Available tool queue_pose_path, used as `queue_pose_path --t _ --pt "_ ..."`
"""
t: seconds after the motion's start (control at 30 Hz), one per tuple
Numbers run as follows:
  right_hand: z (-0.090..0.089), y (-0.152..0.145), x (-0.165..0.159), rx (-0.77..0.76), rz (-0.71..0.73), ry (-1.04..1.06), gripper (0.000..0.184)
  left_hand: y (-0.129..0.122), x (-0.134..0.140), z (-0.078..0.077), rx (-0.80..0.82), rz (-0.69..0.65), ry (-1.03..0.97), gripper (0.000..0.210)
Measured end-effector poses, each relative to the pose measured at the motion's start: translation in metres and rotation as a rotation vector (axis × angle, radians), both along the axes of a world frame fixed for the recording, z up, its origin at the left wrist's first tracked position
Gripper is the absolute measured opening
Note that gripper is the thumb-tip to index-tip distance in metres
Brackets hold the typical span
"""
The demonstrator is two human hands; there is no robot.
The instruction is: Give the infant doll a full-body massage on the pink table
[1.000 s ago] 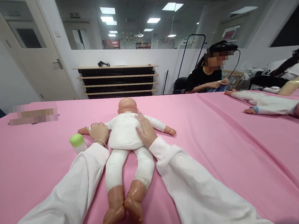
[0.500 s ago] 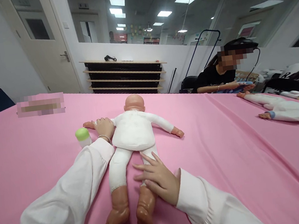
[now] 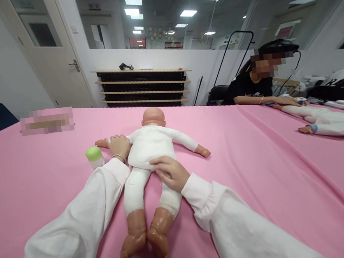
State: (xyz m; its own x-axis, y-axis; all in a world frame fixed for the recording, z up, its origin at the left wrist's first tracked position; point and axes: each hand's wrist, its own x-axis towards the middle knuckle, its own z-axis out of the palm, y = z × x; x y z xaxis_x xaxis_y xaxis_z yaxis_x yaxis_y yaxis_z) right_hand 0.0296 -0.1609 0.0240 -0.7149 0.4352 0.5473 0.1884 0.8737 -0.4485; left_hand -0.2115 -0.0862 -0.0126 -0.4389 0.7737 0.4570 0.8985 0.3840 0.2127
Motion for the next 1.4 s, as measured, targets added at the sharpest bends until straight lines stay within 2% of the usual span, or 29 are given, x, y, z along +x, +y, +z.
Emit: queue_pose_path --t 0.13,0.23,0.37,0.5,0.63,0.7,0.8,0.9,1.03,1.2,1.3,1.4 --pt "-0.022 -0.012 0.012 0.138 0.109 -0.169 0.033 0.001 0.0 -0.001 0.01 0.02 0.01 0.035" --pt "-0.029 -0.029 0.02 0.133 0.077 -0.236 0.038 0.001 0.0 -0.002 0.023 0.031 0.033 0.035" --pt "-0.033 -0.044 0.021 0.111 0.09 -0.21 0.04 -0.001 0.001 -0.001 0.018 0.019 0.029 0.035" --pt "-0.032 -0.043 0.021 0.124 0.132 -0.194 0.036 -0.008 0.009 0.008 0.111 -0.019 -0.158 0.035" --pt "-0.032 -0.038 0.024 0.142 0.132 -0.164 0.033 -0.02 0.022 0.024 0.202 -0.109 -0.431 0.04" --pt "-0.034 -0.037 0.024 0.153 0.133 -0.139 0.033 -0.031 0.03 0.032 0.225 -0.218 -0.505 0.043" --pt "-0.036 -0.036 0.023 0.151 0.128 -0.132 0.035 -0.057 0.046 0.038 0.217 -0.519 -0.464 0.046" --pt "-0.035 -0.035 0.022 0.14 0.112 -0.145 0.037 -0.093 0.06 0.035 0.03 -0.79 -0.337 0.049" --pt "-0.03 -0.035 0.021 0.134 0.119 -0.193 0.035 -0.136 0.062 0.032 -0.166 -0.935 -0.198 0.051" --pt "-0.03 -0.032 0.019 0.177 0.12 -0.165 0.032 -0.165 0.05 0.029 -0.325 -1.213 -0.118 0.047" --pt "-0.031 -0.031 0.019 0.219 0.123 -0.153 0.032 -0.179 0.047 0.026 -0.279 -1.314 -0.166 0.046" --pt "-0.03 -0.03 0.021 0.218 0.145 -0.145 0.031 -0.19 0.049 0.027 -0.17 -1.461 -0.319 0.037"
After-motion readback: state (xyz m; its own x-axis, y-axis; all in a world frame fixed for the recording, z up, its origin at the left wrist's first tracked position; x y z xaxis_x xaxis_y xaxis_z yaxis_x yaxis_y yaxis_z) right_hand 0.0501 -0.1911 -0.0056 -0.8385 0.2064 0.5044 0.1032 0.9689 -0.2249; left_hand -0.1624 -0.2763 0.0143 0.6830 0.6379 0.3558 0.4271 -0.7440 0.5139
